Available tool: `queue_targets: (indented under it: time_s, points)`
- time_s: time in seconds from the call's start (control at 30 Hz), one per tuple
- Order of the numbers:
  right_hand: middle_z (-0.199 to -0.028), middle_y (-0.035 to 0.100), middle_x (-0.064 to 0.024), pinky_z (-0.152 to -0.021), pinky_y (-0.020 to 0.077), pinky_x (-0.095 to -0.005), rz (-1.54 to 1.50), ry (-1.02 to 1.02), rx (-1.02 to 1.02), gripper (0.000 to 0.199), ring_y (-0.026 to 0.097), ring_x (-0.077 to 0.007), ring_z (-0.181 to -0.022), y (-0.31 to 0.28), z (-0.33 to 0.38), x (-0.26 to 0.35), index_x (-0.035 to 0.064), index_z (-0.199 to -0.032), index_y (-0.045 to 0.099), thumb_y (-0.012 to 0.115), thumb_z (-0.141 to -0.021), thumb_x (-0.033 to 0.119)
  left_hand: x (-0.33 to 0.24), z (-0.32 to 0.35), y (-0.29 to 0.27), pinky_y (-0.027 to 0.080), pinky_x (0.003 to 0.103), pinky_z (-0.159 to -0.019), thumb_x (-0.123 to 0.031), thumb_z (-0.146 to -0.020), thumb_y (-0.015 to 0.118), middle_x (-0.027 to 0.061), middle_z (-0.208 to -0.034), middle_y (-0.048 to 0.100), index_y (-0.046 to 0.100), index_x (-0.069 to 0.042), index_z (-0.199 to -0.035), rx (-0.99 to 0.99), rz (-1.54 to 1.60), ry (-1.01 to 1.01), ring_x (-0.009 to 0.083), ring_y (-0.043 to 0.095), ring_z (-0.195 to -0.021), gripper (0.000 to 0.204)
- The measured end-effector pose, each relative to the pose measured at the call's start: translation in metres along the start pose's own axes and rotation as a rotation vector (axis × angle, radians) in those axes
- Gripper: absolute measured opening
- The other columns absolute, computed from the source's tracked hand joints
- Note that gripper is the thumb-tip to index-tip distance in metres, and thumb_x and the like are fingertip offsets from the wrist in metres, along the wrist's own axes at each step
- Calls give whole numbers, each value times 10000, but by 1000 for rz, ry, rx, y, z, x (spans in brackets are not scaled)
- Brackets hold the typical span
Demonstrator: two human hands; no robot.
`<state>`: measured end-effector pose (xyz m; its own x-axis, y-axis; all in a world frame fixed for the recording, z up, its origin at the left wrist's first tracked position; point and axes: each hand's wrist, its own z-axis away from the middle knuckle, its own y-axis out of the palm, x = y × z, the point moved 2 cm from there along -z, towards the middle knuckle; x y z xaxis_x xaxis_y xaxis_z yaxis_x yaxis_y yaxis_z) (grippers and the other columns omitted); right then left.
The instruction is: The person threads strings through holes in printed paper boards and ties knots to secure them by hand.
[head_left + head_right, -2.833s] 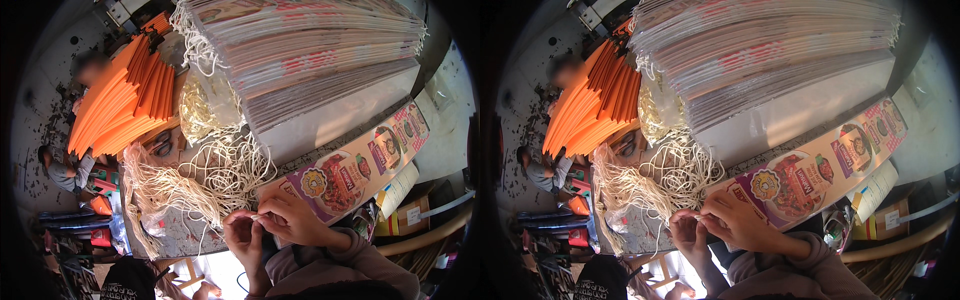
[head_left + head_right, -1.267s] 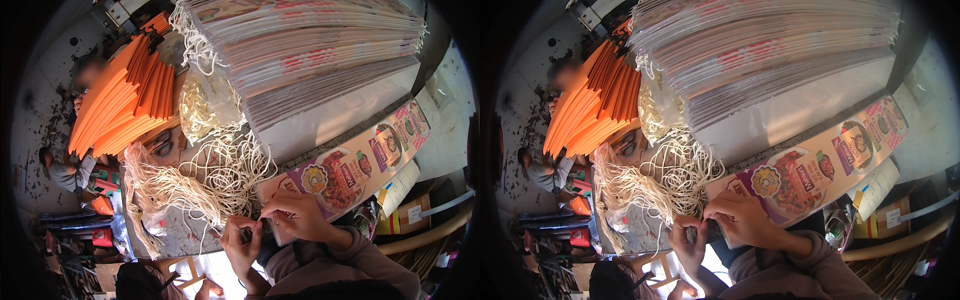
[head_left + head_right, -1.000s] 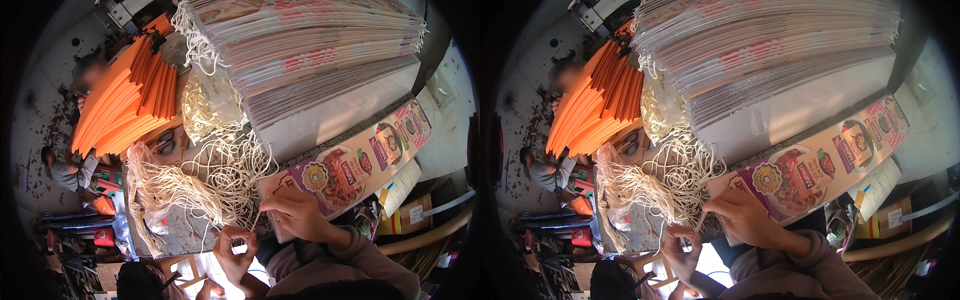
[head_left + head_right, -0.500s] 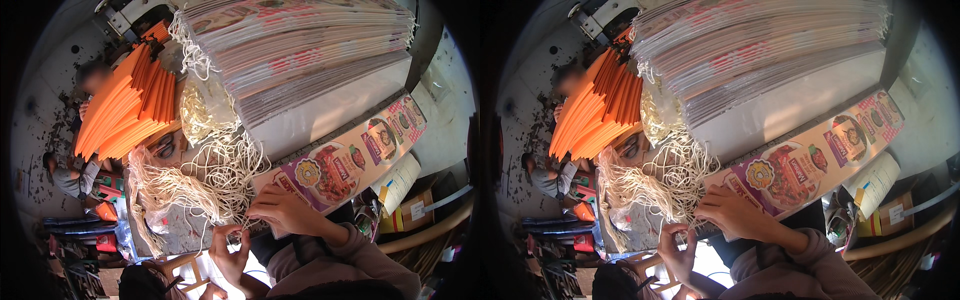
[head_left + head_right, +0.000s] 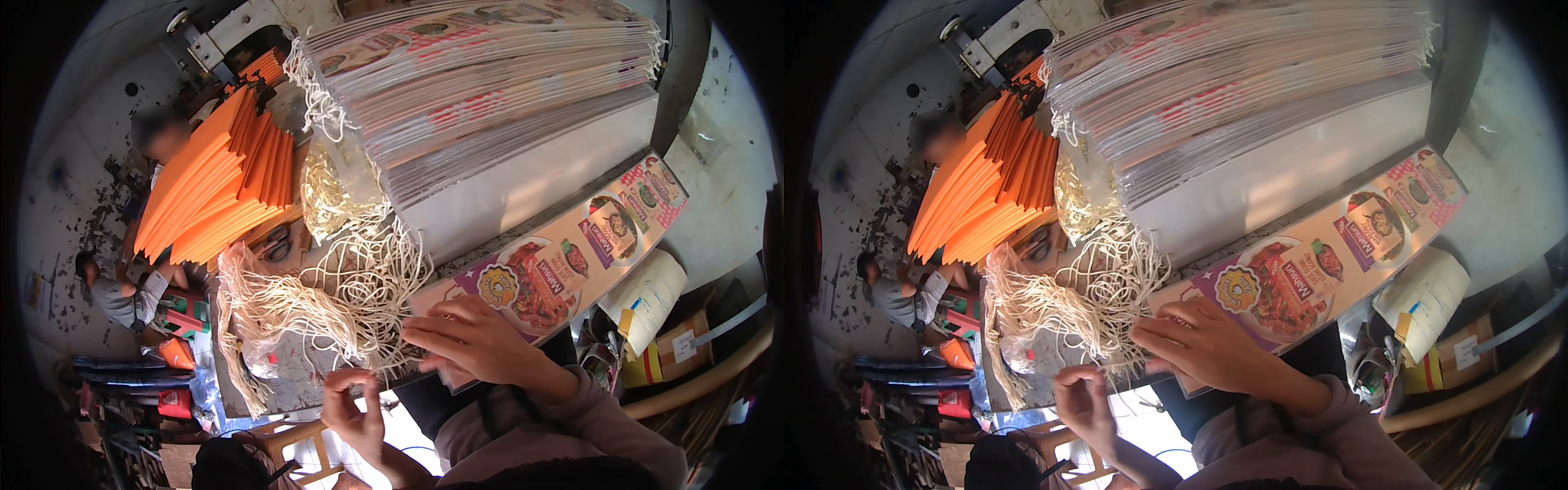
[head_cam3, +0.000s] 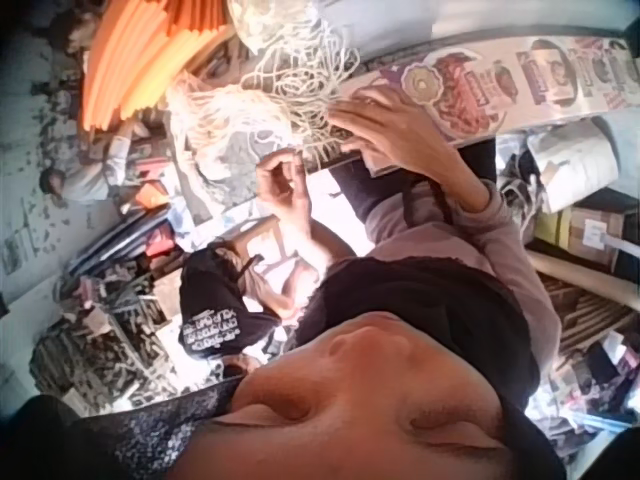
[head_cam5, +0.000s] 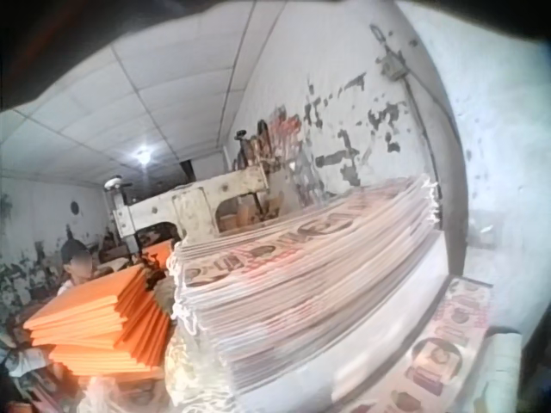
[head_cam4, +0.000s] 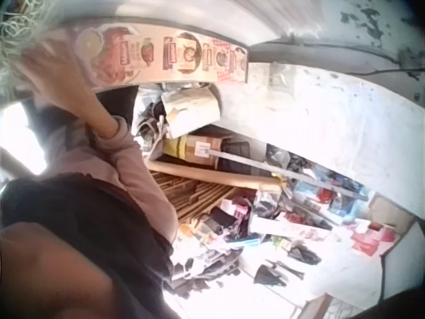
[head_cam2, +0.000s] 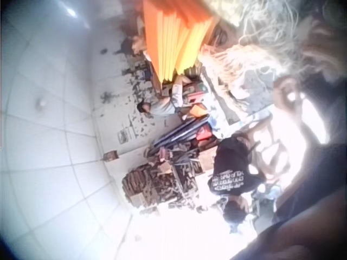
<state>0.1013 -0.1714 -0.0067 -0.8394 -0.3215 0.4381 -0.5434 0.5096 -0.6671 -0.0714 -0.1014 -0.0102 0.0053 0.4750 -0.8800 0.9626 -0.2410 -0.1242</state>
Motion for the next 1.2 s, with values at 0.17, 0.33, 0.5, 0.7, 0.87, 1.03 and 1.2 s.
queue_targets:
  time_s: [0.17,0.33,0.5,0.7,0.87,1.03,1.2]
  points:
    - [-1260,469,-75,-922,326,-444,312,53,172,676,449,-219,-1124,-33,39,12,108,-1195,503,539,-706,575,-29,-27,10,425,244,-690,39,-752,620,106,-785,581,550,30,-843,77,19,147,142,527,-714,116]
    - [-1189,524,-48,-917,333,-464,593,104,47,535,498,-216,-1085,-67,61,18,113,-1089,572,633,-688,462,-40,-48,19,418,229,-658,51,-759,601,114,-789,585,539,33,-844,2,127,363,144,529,-695,106]
    - [-1008,574,-32,-865,368,-445,1022,121,-188,270,541,-208,-951,-111,64,12,103,-958,613,600,-692,144,-42,-69,8,438,232,-723,2,-827,550,60,-837,557,524,3,-890,-117,179,240,114,535,-766,68]
    - [-912,567,-38,-784,367,-374,956,133,-336,262,502,-239,-875,-174,17,-44,81,-925,612,569,-672,31,-8,-67,31,441,222,-709,22,-794,601,47,-778,582,561,5,-886,189,45,108,92,533,-724,102]
    - [-870,545,-49,-802,358,-356,555,-7,-143,266,492,-254,-865,-137,-12,-93,55,-919,602,573,-660,0,9,-71,31,472,287,-661,-38,-788,617,114,-754,604,567,-6,-952,308,-322,146,197,600,-683,175]
    - [-939,515,-77,-809,360,-354,490,33,-165,233,484,-251,-893,-130,-28,-104,51,-917,602,588,-688,12,3,-58,19,424,408,-753,-290,-770,650,135,-959,583,517,-55,-1086,580,-708,197,303,572,-871,415]
    - [-1034,477,-114,-781,389,-371,727,104,-279,297,499,-270,-908,-123,-32,-92,31,-994,555,632,-708,53,0,-35,17,437,399,-724,-273,-766,656,122,-925,581,525,-58,-1075,465,-754,155,291,583,-846,399]
